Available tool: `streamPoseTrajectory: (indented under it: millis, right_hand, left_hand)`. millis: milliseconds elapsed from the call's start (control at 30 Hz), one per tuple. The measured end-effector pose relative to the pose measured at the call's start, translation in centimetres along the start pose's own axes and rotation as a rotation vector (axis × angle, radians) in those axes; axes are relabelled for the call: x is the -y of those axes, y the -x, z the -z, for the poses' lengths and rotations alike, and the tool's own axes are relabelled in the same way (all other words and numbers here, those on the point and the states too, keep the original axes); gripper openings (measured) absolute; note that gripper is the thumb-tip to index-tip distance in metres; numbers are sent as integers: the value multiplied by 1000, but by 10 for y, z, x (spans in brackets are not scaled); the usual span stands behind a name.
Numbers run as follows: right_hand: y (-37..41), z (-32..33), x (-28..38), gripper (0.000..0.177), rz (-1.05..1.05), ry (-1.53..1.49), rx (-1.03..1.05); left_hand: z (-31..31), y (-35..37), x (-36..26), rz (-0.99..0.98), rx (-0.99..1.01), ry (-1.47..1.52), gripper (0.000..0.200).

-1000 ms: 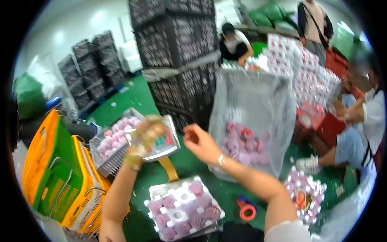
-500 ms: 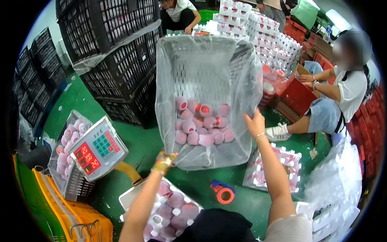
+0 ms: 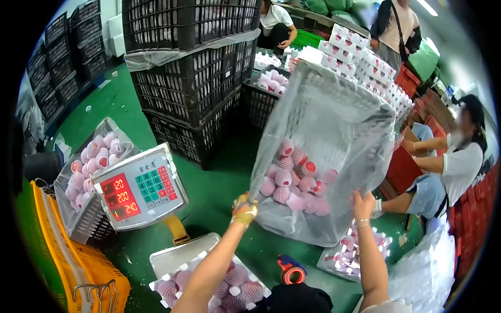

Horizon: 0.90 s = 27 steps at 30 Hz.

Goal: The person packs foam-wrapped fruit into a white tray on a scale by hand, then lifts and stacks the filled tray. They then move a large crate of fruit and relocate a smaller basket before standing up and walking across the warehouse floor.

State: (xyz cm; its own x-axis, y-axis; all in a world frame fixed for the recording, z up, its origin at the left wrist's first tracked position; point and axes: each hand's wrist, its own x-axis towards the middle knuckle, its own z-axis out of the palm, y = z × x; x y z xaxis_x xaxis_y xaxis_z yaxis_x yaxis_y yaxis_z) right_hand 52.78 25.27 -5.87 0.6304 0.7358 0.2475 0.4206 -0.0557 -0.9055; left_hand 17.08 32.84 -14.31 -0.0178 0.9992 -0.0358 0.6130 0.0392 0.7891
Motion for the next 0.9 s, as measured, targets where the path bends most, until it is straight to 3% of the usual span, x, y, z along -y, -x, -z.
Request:
streamPoseTrajectory:
  millis: [67, 167, 233, 267, 300, 333, 367, 433, 467, 500, 533, 600, 633, 667, 700, 733, 767, 833, 900]
  right_hand:
    - [-11, 7, 15, 24, -31, 293, -79]
    - [-12, 4, 16, 32, 93, 465, -180]
    - [-23, 9, 1, 35, 57, 570, -155]
    - [-42, 20, -33, 34, 88, 728, -133]
    - [-48, 28, -53, 38, 132, 879, -91]
    - [-49, 18, -32, 47, 31, 888, 113]
    - [-46, 28, -17, 55, -105, 907, 202]
    - [-40, 18, 25, 68, -255, 1227, 245]
    - [-29, 12, 37, 68, -240, 1225, 288]
    - [-11, 13, 43, 73, -190, 1162, 298]
    - [11, 18, 54, 77, -144, 1101, 304]
    - [80, 33, 103, 78, 171, 873, 681]
    - [113, 43, 108, 73, 316, 926, 811]
    - [147, 41, 188, 55, 146, 674, 903]
    - [172, 55, 210, 52, 16, 581, 970]
    - [188, 67, 230, 49, -112, 483, 1030]
    - [195, 68, 278, 49, -109, 477, 1040]
    - [170, 69, 415, 38, -696, -51, 1084]
    - [123, 62, 539, 36, -530, -221, 1106]
  left_hand:
    - [-5, 6, -5, 30, 71, 32, 37]
    - [-1, 5, -5, 65, 254, 18, 46]
    - [12, 13, -10, 67, 373, 106, 50]
    - [11, 26, -10, 96, 244, 146, 56]
    - [25, 28, -17, 83, 342, 151, 65]
    - [53, 49, -29, 31, 380, -46, 65]
    - [54, 76, -25, 1, 204, -33, 66]
    - [108, 121, -36, 63, 315, 87, 58]
    - [134, 142, -33, 144, 423, 194, 52]
    - [159, 171, -26, 221, 533, 306, 47]
    - [177, 208, -3, 102, 438, 343, 41]
    - [256, 272, -15, 207, 224, 140, 28]
    - [295, 308, -25, 306, 87, 1, 22]
    - [331, 343, -39, 418, -14, -106, 17]
    - [365, 374, -71, 591, -191, 27, 22]
    - [385, 412, -84, 644, -200, -69, 18]
    - [405, 450, -98, 700, -206, -163, 14]
    - [427, 502, -147, 766, -172, -242, 14]
    - [449, 527, -206, 1052, -214, 87, 15]
